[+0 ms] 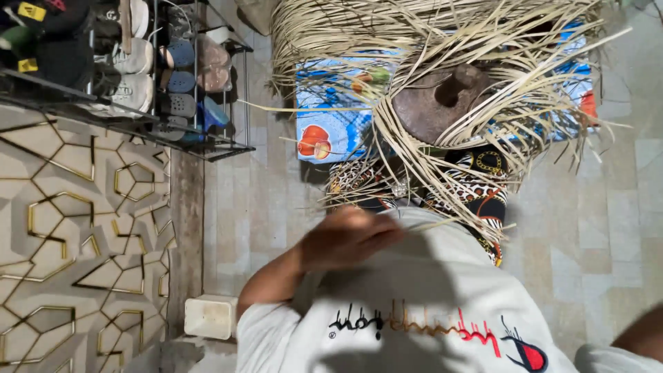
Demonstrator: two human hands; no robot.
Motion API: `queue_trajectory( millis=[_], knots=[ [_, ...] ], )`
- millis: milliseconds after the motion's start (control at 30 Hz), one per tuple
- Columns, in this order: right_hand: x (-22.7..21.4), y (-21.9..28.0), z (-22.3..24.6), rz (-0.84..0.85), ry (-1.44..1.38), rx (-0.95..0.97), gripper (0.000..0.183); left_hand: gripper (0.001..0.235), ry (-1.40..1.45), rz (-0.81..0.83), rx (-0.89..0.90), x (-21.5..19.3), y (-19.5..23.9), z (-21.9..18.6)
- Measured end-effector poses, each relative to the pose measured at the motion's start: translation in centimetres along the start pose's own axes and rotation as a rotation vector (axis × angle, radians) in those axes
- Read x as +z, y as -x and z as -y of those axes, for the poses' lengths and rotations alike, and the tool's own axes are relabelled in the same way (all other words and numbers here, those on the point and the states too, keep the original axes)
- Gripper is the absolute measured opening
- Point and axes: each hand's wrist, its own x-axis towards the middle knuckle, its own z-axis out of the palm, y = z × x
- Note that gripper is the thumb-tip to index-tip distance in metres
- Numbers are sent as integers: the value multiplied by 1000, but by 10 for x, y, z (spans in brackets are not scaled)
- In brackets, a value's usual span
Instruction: The person sits on the floor and weaves a basket using dried palm leaves. They repeatedly interlace the leaves into the basket's rim, pulling them tight to secure the structure.
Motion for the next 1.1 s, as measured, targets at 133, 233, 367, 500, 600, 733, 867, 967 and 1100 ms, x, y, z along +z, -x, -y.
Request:
queue_trajectory(
  millis=[133, 233, 367, 500, 600, 733, 867, 967, 1100],
  knots=[
    [49, -82, 100, 99, 37, 16, 48, 20, -374, -5, 140, 38, -44, 7],
    [75, -100, 125, 91, -15, -3, 41, 7, -626, -116, 339, 53, -50, 23],
    [57, -93, 123, 21, 31, 23, 20, 16, -187, 11, 5, 22, -45, 4],
    [22, -46, 76, -64, 147, 229, 18, 68, -226, 65, -327, -24, -16, -1],
    [23, 24, -45, -180, 96, 524, 18, 26, -365, -47, -303, -35, -3, -1],
    [28, -72, 17, -265, 286, 261, 36, 24, -568, -75, -204, -16, -19, -3],
    [75, -144, 155, 50, 88, -82, 46, 5, -709, -199, -15, -3, -43, -23],
    [93, -154, 151, -55, 12, -196, 23, 12, -790, -163, 16, -13, -45, -32],
    [55, -152, 143, 17, -51, -30, 17, 23, -780, -128, -15, -40, -20, -15]
  ],
)
